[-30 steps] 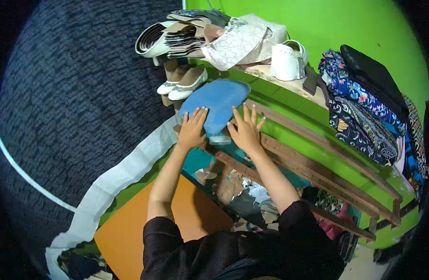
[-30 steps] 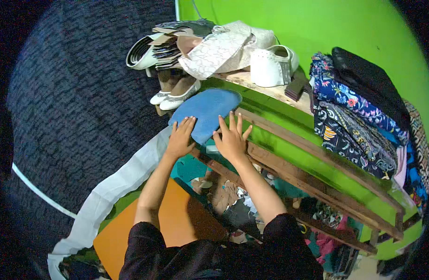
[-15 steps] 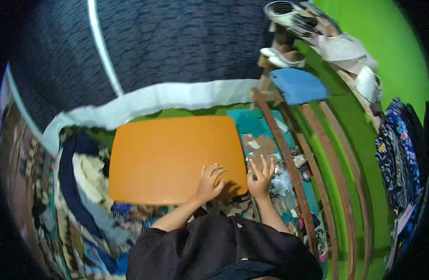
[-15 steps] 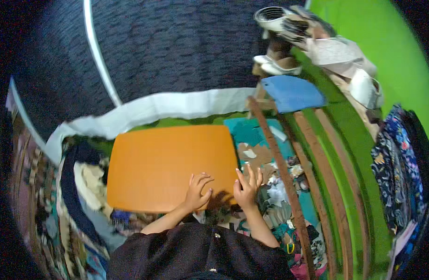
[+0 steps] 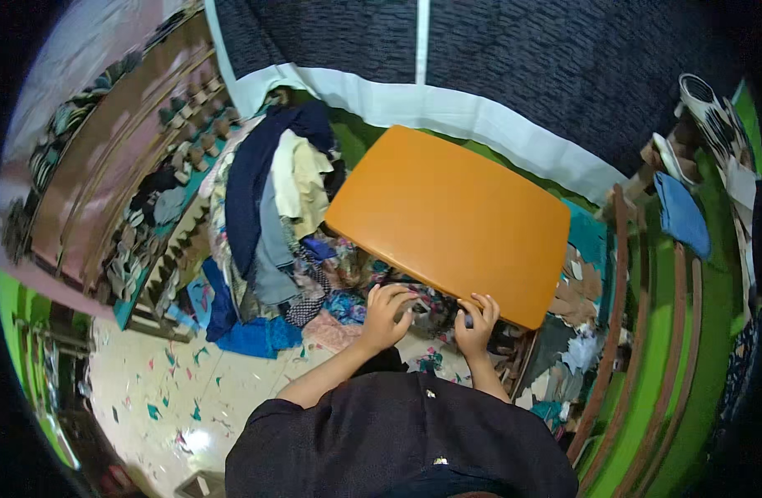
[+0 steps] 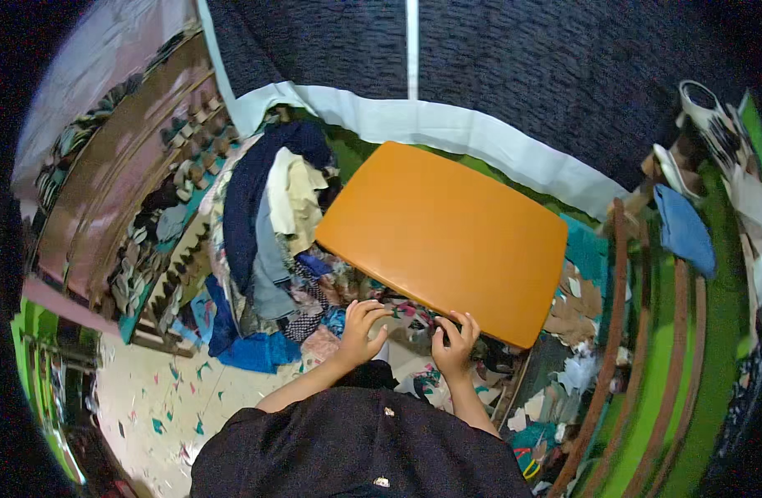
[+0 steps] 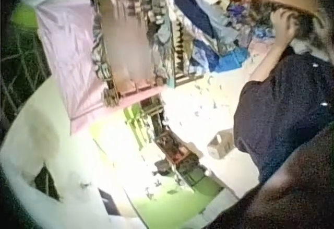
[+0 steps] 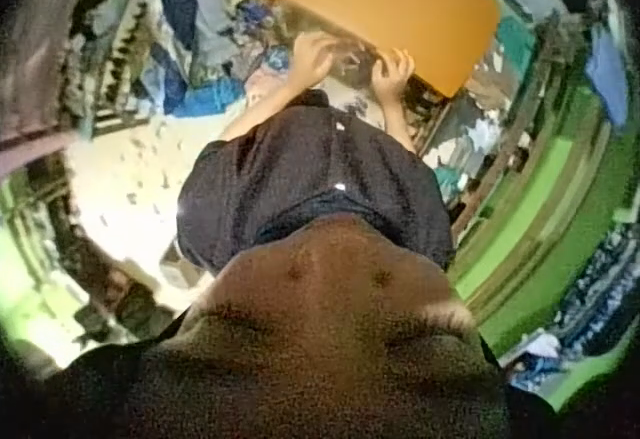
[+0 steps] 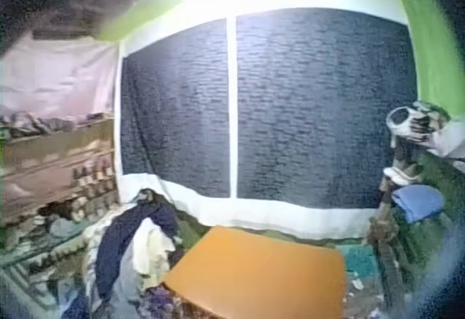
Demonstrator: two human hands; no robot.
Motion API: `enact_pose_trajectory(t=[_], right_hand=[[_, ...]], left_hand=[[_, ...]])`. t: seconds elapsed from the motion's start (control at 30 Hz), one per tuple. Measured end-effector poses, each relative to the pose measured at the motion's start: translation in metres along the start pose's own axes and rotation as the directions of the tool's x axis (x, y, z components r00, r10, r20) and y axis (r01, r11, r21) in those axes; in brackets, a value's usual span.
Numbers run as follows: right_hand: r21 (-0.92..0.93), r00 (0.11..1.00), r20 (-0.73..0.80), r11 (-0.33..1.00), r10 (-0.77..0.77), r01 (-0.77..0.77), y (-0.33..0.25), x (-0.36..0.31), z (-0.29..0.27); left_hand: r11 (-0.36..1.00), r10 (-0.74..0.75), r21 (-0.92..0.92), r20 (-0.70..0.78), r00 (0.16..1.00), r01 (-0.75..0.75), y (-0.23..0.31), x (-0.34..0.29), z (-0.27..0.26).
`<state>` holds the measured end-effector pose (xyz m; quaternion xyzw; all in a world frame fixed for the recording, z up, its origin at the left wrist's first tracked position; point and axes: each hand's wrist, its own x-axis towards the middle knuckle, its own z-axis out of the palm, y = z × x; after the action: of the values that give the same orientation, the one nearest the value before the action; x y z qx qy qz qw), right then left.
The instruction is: Folding and organizing various fabric pieces on a table and shelf.
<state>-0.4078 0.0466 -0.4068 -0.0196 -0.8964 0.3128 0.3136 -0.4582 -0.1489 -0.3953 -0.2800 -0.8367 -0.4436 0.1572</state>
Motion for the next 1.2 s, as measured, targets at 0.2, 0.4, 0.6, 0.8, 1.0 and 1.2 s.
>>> enact_pose_trajectory(t=[0.2, 0.4, 0.6, 0.8, 1.0, 1.2], right_hand=[[0.075, 0.992, 0.027, 0.990, -0.121, 0.119, -0.039, 0.020, 0.053], [0.136, 0.976, 0.110, 0.975, -0.191, 0.175, -0.081, 0.047, 0.139], [0.180, 0.950, 0.178, 0.958, -0.255, 0.223, -0.131, 0.081, 0.270], [0.254, 0.875, 0.317, 0.922, -0.365, 0.292, -0.182, 0.121, 0.361], [0.165, 0.863, 0.392, 0.947, -0.320, 0.276, -0.204, 0.147, 0.398], [0.137, 0.866, 0.438, 0.971, -0.239, 0.198, -0.203, 0.132, 0.417]], left_hand=[[0.985, -0.124, 0.101, -0.169, 0.978, 0.143, -0.042, -0.011, -0.050], [0.956, -0.236, 0.112, -0.247, 0.940, 0.270, -0.128, -0.021, -0.091], [0.815, -0.378, 0.302, -0.371, 0.848, 0.495, -0.301, -0.011, -0.163], [0.525, -0.736, 0.167, -0.402, 0.544, 0.834, -0.465, 0.033, -0.224], [0.176, -0.815, 0.549, -0.383, 0.434, 0.817, -0.531, 0.085, -0.237], [0.248, -0.790, 0.421, -0.433, 0.433, 0.873, -0.553, 0.088, -0.243]])
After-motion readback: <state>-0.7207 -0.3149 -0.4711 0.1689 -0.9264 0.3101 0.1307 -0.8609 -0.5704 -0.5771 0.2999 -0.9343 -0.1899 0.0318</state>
